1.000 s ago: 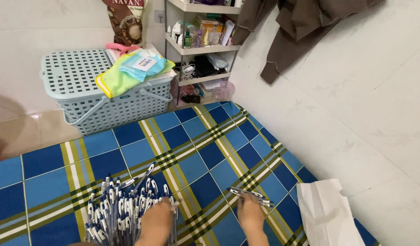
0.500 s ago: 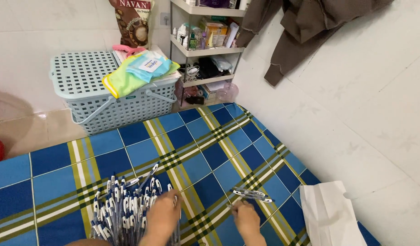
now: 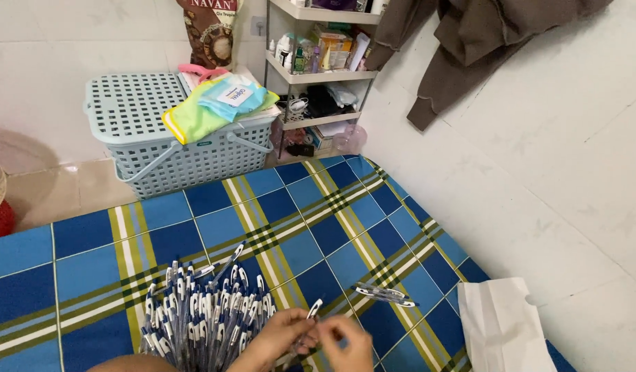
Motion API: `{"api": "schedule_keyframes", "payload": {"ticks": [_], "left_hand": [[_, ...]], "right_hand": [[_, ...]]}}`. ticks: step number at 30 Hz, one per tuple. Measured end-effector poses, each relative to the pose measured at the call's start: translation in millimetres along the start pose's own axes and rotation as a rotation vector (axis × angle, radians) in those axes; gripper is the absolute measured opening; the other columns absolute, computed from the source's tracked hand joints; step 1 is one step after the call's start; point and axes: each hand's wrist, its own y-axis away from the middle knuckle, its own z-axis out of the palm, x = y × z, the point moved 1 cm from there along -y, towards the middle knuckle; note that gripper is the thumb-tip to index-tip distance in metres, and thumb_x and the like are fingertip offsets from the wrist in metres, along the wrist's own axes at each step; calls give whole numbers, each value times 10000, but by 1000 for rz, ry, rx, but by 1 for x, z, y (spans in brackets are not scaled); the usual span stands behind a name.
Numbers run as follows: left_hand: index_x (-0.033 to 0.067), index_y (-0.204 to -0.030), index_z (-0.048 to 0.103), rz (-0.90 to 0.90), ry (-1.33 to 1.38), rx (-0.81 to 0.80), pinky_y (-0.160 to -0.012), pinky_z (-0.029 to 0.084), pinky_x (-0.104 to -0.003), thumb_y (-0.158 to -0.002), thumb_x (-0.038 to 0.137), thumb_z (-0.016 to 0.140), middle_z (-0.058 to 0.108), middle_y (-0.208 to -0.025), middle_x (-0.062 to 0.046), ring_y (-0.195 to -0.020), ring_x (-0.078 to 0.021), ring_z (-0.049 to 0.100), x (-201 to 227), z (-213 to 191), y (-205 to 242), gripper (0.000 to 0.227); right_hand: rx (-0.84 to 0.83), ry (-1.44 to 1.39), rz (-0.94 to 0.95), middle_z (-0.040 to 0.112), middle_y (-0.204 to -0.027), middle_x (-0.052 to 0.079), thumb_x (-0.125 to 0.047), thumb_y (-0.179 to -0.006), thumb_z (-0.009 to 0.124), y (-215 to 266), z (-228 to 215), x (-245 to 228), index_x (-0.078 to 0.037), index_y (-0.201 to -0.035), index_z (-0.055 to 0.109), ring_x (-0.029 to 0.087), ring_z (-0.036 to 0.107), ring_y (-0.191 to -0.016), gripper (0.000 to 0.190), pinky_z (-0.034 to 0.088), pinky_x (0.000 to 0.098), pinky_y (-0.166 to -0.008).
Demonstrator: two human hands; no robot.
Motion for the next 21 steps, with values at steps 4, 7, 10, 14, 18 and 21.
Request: {"api": "schedule_keyframes", "payload": {"ticks": [4, 7, 10, 14, 18, 21], "left_hand": [[103, -1022, 710, 96, -197, -81, -591, 446, -229, -1062, 182, 641, 736, -840, -23, -648, -109, 601, -2, 6, 0, 112], [164, -1341, 672, 82, -283, -46, -642, 362, -284, -1045, 190, 638, 759, -907, -55, -593, -128, 430, 7, 16, 11, 299], [139, -1202, 674, 114, -232, -9, -710, 402, -304, -990, 145, 757, 672, -767, -63, -692, -183, 562, 10, 19, 15, 227], [103, -1089, 743, 143, -269, 39, -668, 485, -308, -980, 108, 769, 648, -768, -85, -641, -180, 547, 16, 22, 27, 112], [129, -1061, 758, 50, -311, 57, -535, 452, -232, -1050, 220, 665, 785, -819, -22, -579, -116, 655, 11, 25, 22, 131], [71, -1113, 787, 15, -316, -9, -759, 568, -291, -1080, 220, 596, 765, -916, -62, -743, -159, 655, 7, 18, 15, 244]], "right_hand": [[87, -293, 663, 664, -748, 64, -246, -906, 840, -24, -2, 34, -35, -959, 863, 178, 540, -688, 219, 469, 356, -669], [116, -610, 755, 643, -698, 150, -92, -910, 842, -28, -5, 34, 74, -993, 833, 248, 569, -643, 186, 431, 373, -616], [126, -652, 879, 639, -765, 159, -152, -965, 785, -27, -11, 14, 51, -1090, 852, 274, 564, -709, 248, 428, 424, -690], [19, -643, 817, 711, -940, 132, -242, -1033, 662, -25, -13, 5, 19, -1127, 819, 246, 564, -807, 318, 433, 403, -756], [41, -609, 728, 771, -1119, 126, -273, -1049, 592, -26, -15, 8, -5, -1165, 780, 246, 655, -968, 347, 489, 389, -859], [86, -697, 747, 710, -1174, 171, -257, -1078, 530, -28, -22, 2, 9, -1239, 725, 312, 644, -1061, 367, 474, 477, -863]]}}
